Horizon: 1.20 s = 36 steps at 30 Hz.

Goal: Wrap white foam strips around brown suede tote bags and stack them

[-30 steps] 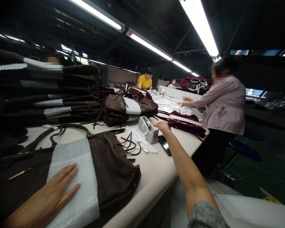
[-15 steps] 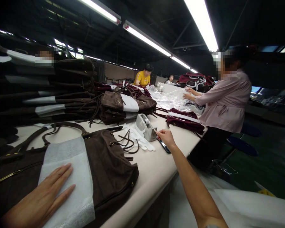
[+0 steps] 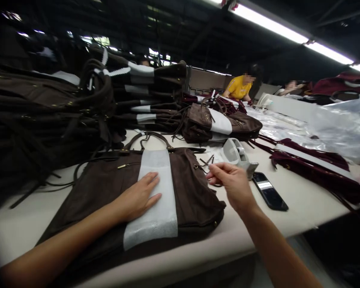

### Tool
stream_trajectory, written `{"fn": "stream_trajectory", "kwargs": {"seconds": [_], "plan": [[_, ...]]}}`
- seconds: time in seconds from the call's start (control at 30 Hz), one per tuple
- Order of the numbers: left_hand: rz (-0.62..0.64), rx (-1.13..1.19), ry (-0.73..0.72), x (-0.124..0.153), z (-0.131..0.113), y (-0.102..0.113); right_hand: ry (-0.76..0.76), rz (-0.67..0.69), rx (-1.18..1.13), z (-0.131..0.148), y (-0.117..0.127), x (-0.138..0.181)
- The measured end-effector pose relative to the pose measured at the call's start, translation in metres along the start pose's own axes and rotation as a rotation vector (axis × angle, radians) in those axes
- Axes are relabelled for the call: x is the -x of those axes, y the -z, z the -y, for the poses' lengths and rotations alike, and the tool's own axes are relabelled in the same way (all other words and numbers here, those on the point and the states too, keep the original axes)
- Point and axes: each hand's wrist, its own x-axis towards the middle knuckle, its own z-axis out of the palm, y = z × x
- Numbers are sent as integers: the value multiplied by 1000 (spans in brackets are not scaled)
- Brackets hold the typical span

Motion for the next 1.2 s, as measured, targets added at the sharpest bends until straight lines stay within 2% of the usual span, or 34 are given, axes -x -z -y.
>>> {"fn": "stream_trajectory", "kwargs": {"seconds": [0.07, 0.1, 0.17, 0.23, 0.33, 0.43, 0.67, 0.97, 1.2], "plan": [[-7, 22, 10, 3, -1, 1, -112, 177, -70, 8, -52, 2], [-15, 31, 11, 5, -1, 1, -149, 208, -88, 8, -77, 1], [-35, 52, 12, 7, -2, 0, -220, 188, -103, 1, -118, -7], [-50, 79, 12, 9, -2, -1, -283, 134, -93, -11, -146, -17], [-54, 122, 12, 9, -3, 0, -320, 99, -56, -27, -168, -28], [-54, 162, 16, 9, -3, 1, -337, 104, -9, -40, -176, -32], [-64, 216, 17, 7, 0, -2, -401, 155, 71, -55, -174, -39], [-32, 183, 24, 6, 0, -1, -459, 196, 141, -59, -174, -52], [-34, 194, 29, 6, 0, 0, -490, 301, 294, -59, -172, -65]]}}
